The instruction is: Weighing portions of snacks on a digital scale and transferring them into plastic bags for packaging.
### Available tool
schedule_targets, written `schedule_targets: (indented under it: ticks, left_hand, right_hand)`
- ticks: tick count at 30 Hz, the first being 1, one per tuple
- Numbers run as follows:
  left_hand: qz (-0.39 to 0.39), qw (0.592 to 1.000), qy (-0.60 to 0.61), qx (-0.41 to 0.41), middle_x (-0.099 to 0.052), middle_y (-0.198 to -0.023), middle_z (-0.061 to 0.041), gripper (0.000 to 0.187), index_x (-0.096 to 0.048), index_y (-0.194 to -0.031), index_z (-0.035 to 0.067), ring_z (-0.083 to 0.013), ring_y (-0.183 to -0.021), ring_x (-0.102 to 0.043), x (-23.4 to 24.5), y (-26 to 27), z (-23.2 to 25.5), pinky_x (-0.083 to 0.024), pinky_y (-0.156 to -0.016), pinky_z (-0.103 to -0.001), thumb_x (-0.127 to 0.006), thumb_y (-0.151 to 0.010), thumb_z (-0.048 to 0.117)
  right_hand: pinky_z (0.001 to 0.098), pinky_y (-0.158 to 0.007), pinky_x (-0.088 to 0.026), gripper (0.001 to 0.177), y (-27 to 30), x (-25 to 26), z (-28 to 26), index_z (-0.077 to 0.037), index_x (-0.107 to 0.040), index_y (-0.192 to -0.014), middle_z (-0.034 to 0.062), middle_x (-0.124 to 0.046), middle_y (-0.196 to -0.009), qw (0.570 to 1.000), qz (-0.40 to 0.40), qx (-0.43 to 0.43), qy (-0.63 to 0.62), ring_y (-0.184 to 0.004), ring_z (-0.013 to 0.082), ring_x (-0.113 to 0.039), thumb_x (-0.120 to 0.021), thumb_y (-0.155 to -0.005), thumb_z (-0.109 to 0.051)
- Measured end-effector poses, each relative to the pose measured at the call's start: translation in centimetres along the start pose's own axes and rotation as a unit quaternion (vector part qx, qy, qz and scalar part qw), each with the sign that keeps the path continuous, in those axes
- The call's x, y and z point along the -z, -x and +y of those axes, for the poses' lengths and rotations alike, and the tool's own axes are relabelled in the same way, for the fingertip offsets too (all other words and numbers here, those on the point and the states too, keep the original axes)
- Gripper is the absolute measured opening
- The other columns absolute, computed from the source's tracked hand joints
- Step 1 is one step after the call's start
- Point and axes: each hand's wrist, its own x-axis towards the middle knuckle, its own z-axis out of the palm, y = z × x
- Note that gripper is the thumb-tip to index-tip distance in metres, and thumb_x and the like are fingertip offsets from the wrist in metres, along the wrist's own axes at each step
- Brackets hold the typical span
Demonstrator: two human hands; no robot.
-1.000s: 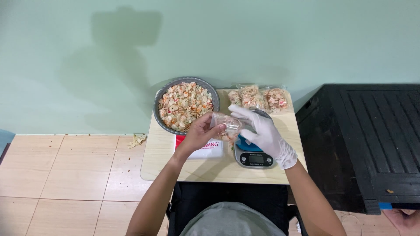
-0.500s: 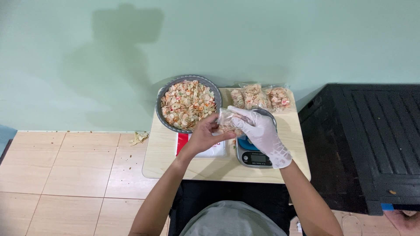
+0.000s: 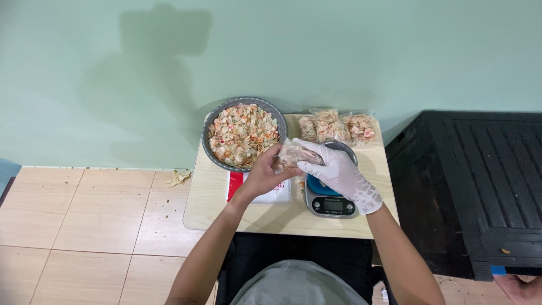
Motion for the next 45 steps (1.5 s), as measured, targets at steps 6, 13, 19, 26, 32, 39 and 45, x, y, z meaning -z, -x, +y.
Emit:
schedule_targets:
  ticks: [6, 13, 19, 26, 32, 39, 45]
  left_hand:
    - [0.016, 0.987, -0.129, -0.095, -0.072, -0.111, -0.013, 0.045, -0.072, -0.115, 0.004, -0.0235, -0.107, -0.069, -0.7, -0.7, 1.4, -0.055, -0.095, -0.037, -0.092, -0.077, 0.013]
    - [0.039, 0.956, -0.255, -0.143, -0.061, -0.120, -0.016, 0.052, -0.061, -0.131, 0.002, -0.0340, -0.110, -0.068, 0.5, 0.4, -0.7, -0.055, -0.095, -0.043, -0.082, -0.090, 0.026]
    - [0.060, 0.772, -0.422, -0.472, -0.069, -0.103, -0.010, 0.023, -0.073, -0.103, 0.014, -0.0341, -0.085, -0.071, 0.2, 1.3, -5.2, -0.059, -0.074, -0.045, -0.081, -0.081, 0.015]
    - [-0.041, 0.806, -0.414, -0.421, -0.061, -0.091, -0.008, 0.011, -0.069, -0.102, 0.013, -0.0317, -0.078, -0.067, -0.2, 1.6, -5.4, -0.057, -0.073, -0.044, -0.069, -0.092, 0.019]
    - [-0.062, 0.824, -0.427, -0.367, -0.060, -0.093, -0.007, 0.014, -0.067, -0.106, 0.014, -0.0302, -0.083, -0.067, 0.1, 1.4, -5.7, -0.056, -0.076, -0.043, -0.065, -0.098, 0.024]
    - [-0.066, 0.820, -0.454, -0.344, -0.059, -0.095, -0.006, 0.018, -0.063, -0.111, 0.018, -0.0279, -0.086, -0.066, 0.0, 1.5, -6.3, -0.057, -0.079, -0.042, -0.061, -0.099, 0.032]
    - [-0.084, 0.817, -0.467, -0.327, -0.057, -0.095, -0.007, 0.019, -0.060, -0.114, 0.017, -0.0275, -0.087, -0.066, 0.3, 1.2, -6.6, -0.057, -0.080, -0.043, -0.058, -0.101, 0.031]
  right_hand:
    - [0.0315, -0.091, -0.056, 0.040, 0.6, 2.2, -0.5, -0.013, -0.078, -0.118, 0.0084, -0.080, -0.110, 0.997, 0.015, 0.067, 0.022, -0.100, 0.0160, -0.073, -0.088, -0.080, -0.019]
    - [0.0354, -0.101, -0.050, 0.042, -3.7, 11.1, 1.9, -0.014, -0.072, -0.126, 0.0093, -0.073, -0.119, 0.986, 0.144, 0.048, 0.072, -0.111, 0.0195, -0.068, -0.084, -0.088, -0.028]
    - [0.0373, -0.103, -0.049, 0.038, -8.1, 14.1, 8.0, -0.004, -0.068, -0.130, 0.0195, -0.069, -0.124, 0.966, 0.215, 0.125, 0.071, -0.117, 0.0243, -0.064, -0.078, -0.095, -0.014]
    - [0.0371, -0.112, -0.042, 0.030, -11.2, 13.3, 17.3, -0.021, -0.078, -0.117, 0.0034, -0.072, -0.126, 0.957, 0.169, 0.202, 0.124, -0.128, 0.0216, -0.059, -0.077, -0.088, -0.011]
    - [0.0356, -0.120, -0.034, 0.029, -10.9, 13.7, 20.3, -0.029, -0.079, -0.108, -0.0073, -0.069, -0.134, 0.950, 0.113, 0.213, 0.199, -0.139, 0.0219, -0.052, -0.071, -0.087, -0.011]
    - [0.0481, -0.123, -0.030, 0.052, -8.9, 15.3, 16.7, -0.033, -0.067, -0.134, 0.0029, -0.049, -0.158, 0.914, 0.114, 0.252, 0.295, -0.147, 0.0367, -0.038, -0.057, -0.087, -0.013]
    - [0.0477, -0.118, -0.038, 0.051, -12.6, 12.4, 16.0, -0.008, -0.050, -0.153, 0.0173, -0.051, -0.153, 0.846, 0.142, 0.201, 0.474, -0.145, 0.0356, -0.040, -0.050, -0.109, -0.033]
